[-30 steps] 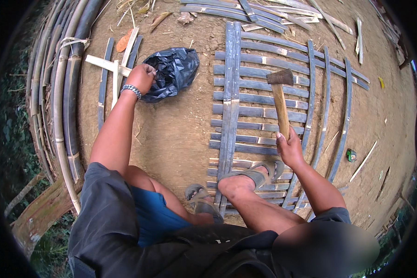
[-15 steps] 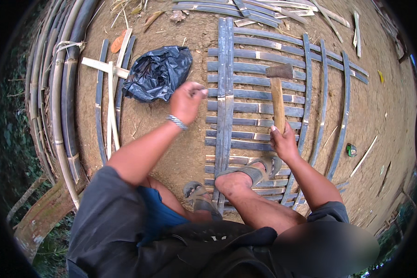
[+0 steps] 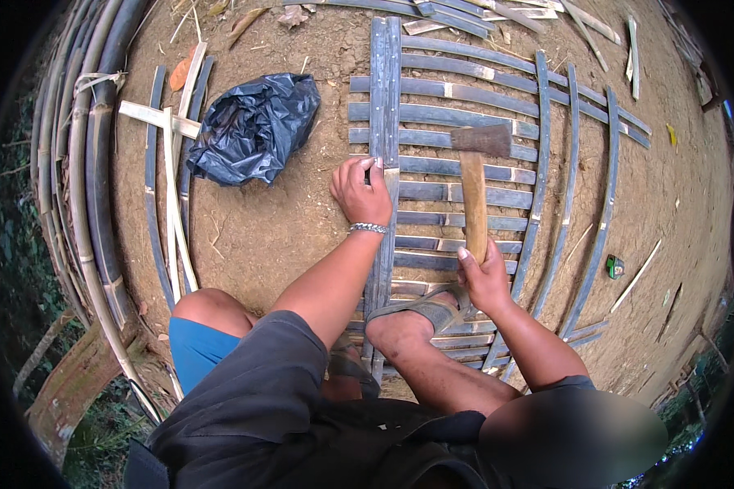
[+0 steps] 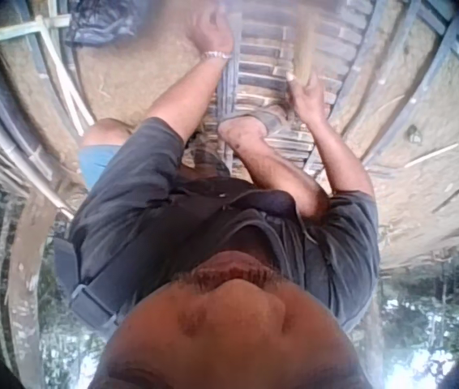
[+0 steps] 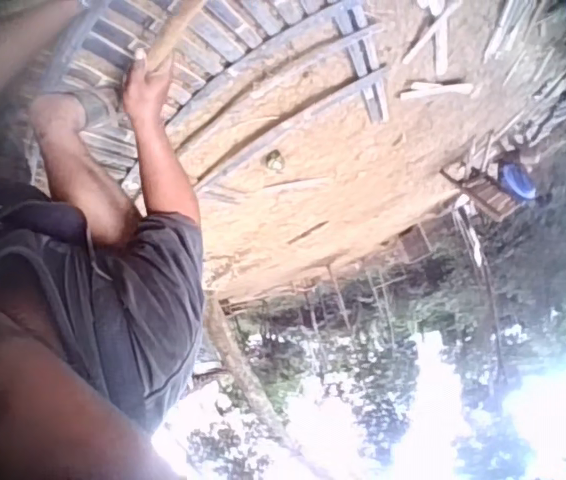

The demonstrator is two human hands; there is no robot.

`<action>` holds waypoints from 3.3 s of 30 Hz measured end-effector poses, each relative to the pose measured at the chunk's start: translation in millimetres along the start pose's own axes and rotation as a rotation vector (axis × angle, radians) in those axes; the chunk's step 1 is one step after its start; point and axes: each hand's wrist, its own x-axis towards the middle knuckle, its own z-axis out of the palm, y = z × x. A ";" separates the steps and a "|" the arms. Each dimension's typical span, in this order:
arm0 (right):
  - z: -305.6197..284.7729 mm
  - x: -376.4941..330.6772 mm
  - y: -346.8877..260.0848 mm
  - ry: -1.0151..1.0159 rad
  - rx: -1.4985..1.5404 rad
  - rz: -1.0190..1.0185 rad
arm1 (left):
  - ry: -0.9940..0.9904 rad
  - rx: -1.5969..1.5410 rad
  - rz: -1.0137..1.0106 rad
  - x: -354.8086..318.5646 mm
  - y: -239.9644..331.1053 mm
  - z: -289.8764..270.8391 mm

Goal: The person assembles a rectangular bamboo frame by hammering nails into the intersections of bamboo strips. They repeatedly pick up nails from a black plastic bag and use a hammer to secure the strips together on the ground.

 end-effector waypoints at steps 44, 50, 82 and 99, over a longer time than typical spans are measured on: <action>15.8 32.8 -28.9 -0.058 -0.891 -0.448 | -0.051 0.089 0.015 -0.3 -0.2 -0.7; 14.0 36.1 -37.7 -0.086 -0.893 -0.413 | -0.055 0.084 0.007 0.4 2.2 -1.6; 10.1 22.3 -58.4 -0.064 -0.820 -0.343 | -0.168 0.379 -0.260 -24.1 11.8 -5.7; -4.2 46.4 -18.2 -0.082 -0.708 -0.812 | -0.386 0.514 -0.280 -15.7 15.5 -14.4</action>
